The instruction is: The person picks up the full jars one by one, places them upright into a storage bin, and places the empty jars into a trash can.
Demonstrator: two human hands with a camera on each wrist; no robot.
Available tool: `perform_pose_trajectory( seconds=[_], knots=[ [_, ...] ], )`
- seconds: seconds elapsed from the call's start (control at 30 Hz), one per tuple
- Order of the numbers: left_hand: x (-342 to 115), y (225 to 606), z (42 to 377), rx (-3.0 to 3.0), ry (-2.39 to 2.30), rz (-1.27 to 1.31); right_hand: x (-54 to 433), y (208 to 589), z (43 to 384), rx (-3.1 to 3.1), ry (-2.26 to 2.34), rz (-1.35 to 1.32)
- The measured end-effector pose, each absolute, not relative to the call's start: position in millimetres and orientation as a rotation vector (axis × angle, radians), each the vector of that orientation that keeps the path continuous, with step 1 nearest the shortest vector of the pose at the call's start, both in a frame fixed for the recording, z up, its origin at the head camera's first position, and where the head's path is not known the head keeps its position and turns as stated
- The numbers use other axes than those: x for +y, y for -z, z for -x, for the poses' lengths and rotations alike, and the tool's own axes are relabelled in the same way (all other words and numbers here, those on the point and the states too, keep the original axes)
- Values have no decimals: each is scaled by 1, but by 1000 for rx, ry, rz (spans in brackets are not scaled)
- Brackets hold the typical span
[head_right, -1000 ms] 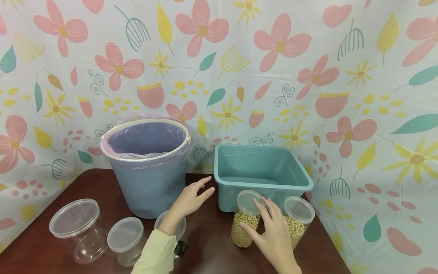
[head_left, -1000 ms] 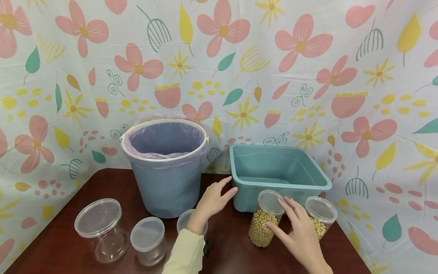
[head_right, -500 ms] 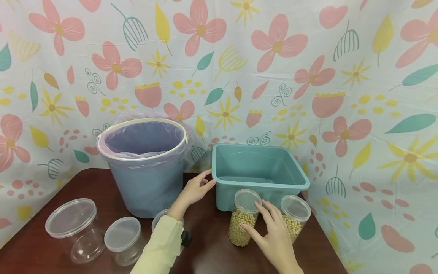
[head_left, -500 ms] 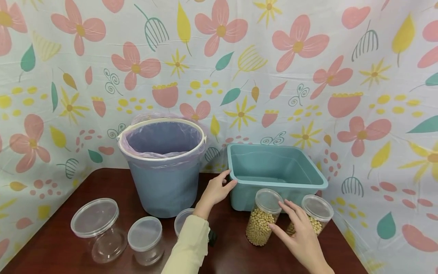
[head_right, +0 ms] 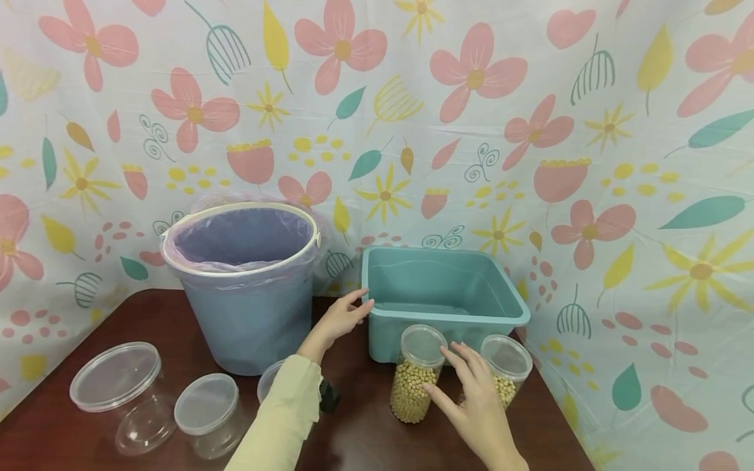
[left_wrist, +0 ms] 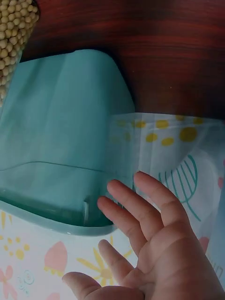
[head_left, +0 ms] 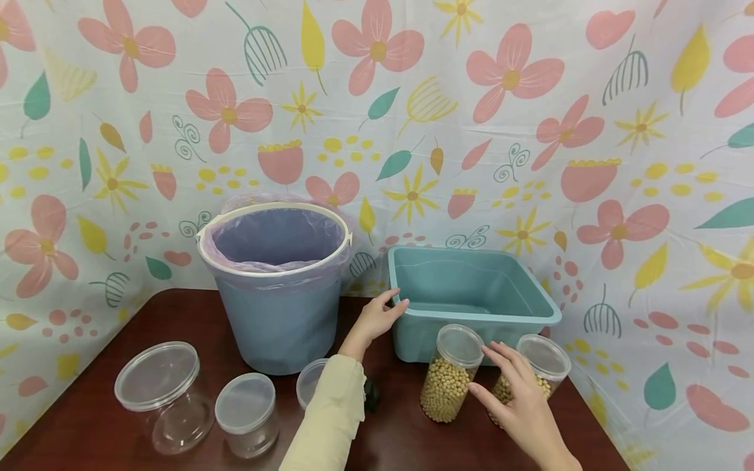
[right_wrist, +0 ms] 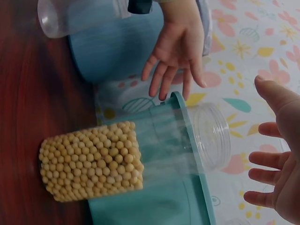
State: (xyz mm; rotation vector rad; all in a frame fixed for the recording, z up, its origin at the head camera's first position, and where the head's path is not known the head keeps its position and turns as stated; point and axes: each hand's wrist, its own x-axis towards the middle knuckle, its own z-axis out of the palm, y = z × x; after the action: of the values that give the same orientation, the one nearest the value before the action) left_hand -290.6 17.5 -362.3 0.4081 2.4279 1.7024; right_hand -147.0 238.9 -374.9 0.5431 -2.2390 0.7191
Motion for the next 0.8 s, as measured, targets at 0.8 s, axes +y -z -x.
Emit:
perform_pose_trajectory(
  seconds=[0.8],
  knots=[
    [28,375,313,2203,-1963,-252,274,373,153,-2120,-676,-662]
  ],
)
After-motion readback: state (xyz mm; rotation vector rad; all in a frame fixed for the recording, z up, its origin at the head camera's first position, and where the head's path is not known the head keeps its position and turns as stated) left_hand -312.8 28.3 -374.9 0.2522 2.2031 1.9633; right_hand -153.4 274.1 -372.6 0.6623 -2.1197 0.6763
